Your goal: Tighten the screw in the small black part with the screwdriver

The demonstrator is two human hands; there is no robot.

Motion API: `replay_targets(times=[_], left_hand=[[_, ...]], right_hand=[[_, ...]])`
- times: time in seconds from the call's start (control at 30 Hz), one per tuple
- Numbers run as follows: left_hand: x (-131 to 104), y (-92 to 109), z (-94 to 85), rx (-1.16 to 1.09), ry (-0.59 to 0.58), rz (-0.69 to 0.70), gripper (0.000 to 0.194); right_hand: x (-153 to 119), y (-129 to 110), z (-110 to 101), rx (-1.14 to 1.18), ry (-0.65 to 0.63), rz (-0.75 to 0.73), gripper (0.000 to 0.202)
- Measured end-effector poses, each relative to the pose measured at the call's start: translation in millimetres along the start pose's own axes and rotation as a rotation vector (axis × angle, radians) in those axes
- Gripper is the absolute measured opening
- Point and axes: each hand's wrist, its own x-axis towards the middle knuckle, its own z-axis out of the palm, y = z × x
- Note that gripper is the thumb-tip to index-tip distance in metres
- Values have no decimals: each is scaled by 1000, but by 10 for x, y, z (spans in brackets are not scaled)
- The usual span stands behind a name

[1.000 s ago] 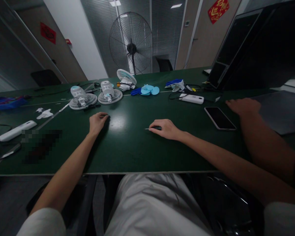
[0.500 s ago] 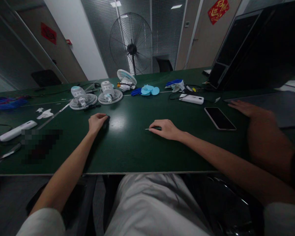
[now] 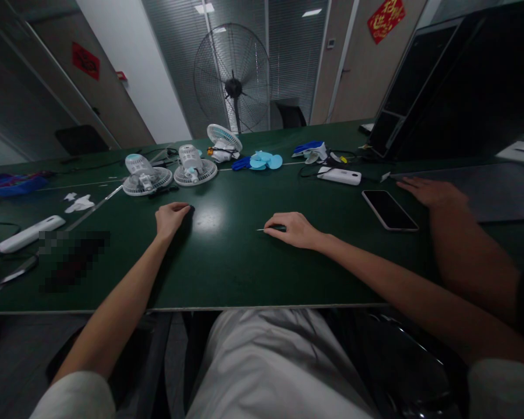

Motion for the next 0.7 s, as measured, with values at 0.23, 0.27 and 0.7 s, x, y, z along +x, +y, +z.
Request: replay_targets(times=[0.23,0.27,0.7], left_hand=[[17,-1,-5,-17,-21,-23,37],[22,-3,-7,-38,-25,-34,37],[70,43,-24,-291,-70,-187,34]], right_hand=[[-2,18,11,-2,2,-7,26],[-3,21,13,-1,4,-8,26],[4,24,19,-21,6,7,25]])
